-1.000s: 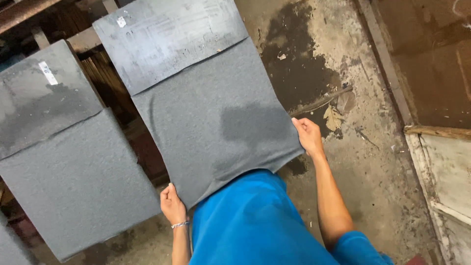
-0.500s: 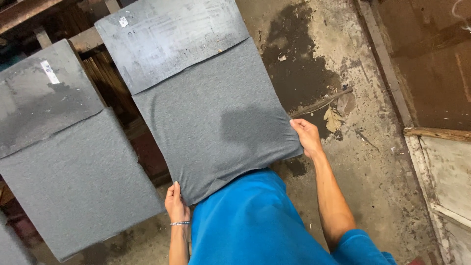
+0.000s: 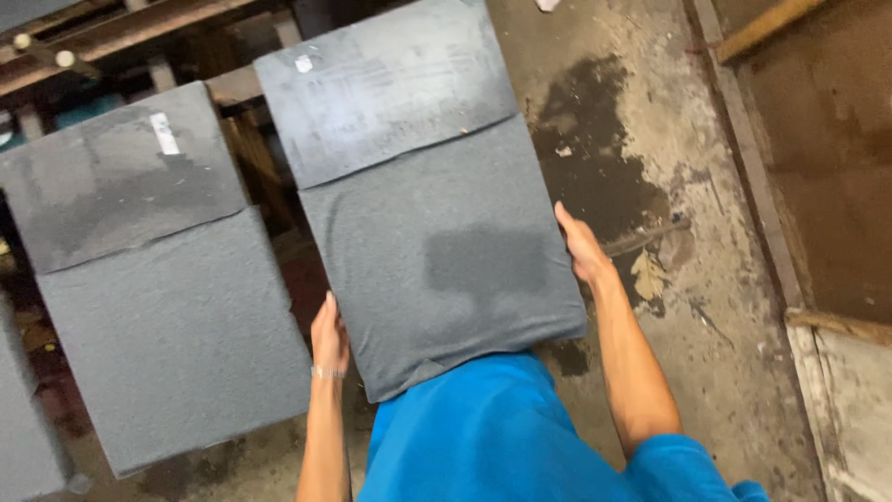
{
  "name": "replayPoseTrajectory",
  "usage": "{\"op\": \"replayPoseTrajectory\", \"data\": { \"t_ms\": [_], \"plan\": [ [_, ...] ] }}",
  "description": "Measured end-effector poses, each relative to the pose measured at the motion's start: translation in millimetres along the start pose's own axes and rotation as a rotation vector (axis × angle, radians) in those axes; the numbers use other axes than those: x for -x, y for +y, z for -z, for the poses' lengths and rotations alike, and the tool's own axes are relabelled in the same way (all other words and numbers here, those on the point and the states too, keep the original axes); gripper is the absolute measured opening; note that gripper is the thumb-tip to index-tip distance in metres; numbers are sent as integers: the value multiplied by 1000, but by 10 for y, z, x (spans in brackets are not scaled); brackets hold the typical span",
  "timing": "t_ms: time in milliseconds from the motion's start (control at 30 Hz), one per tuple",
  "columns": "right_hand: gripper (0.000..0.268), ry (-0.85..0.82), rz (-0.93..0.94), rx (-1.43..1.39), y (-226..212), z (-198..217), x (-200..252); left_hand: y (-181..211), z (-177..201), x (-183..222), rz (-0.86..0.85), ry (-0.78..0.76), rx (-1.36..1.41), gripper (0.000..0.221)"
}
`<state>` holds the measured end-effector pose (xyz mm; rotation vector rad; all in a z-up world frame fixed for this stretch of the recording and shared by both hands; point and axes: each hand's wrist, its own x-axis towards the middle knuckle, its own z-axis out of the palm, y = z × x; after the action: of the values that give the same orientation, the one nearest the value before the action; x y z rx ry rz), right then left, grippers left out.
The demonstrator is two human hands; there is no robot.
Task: Laying out and smoothing fabric pieces on printing boards in preparation for screen printing.
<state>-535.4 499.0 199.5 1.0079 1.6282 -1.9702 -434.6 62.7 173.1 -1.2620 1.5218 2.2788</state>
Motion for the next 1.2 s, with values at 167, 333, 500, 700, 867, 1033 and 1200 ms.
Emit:
{"op": "replayPoseTrajectory", "data": {
  "t_ms": [167, 333, 500, 700, 867, 1033, 1200],
  "plan": [
    [45, 50, 122, -12, -209, -156, -1311, 650, -525, -805, -98, 23, 132, 29],
    [28, 157, 268, 72, -372, -267, -1894, 734, -551, -1723, -211, 156, 45, 36],
    [12, 310, 811, 272, -439, -305, -1889, 819, -659, -1654, -777, 346, -416, 16],
    [15, 506, 1069, 427, -600, -445, -1365, 952, -673, -1451, -1144, 352, -463, 10],
    [10, 662, 1294, 365, -758, -287, -987, 1149, -610, -971, -1320, 408, -467, 18],
    [15, 758, 1493, 429, -1140, -260, -365, 1365, -671, -488, -1459, 488, -556, 10],
    [12, 506, 1392, 440, -1131, -332, -1016, 1313, -836, -1164, -1297, 335, -460, 17]
  ]
}}
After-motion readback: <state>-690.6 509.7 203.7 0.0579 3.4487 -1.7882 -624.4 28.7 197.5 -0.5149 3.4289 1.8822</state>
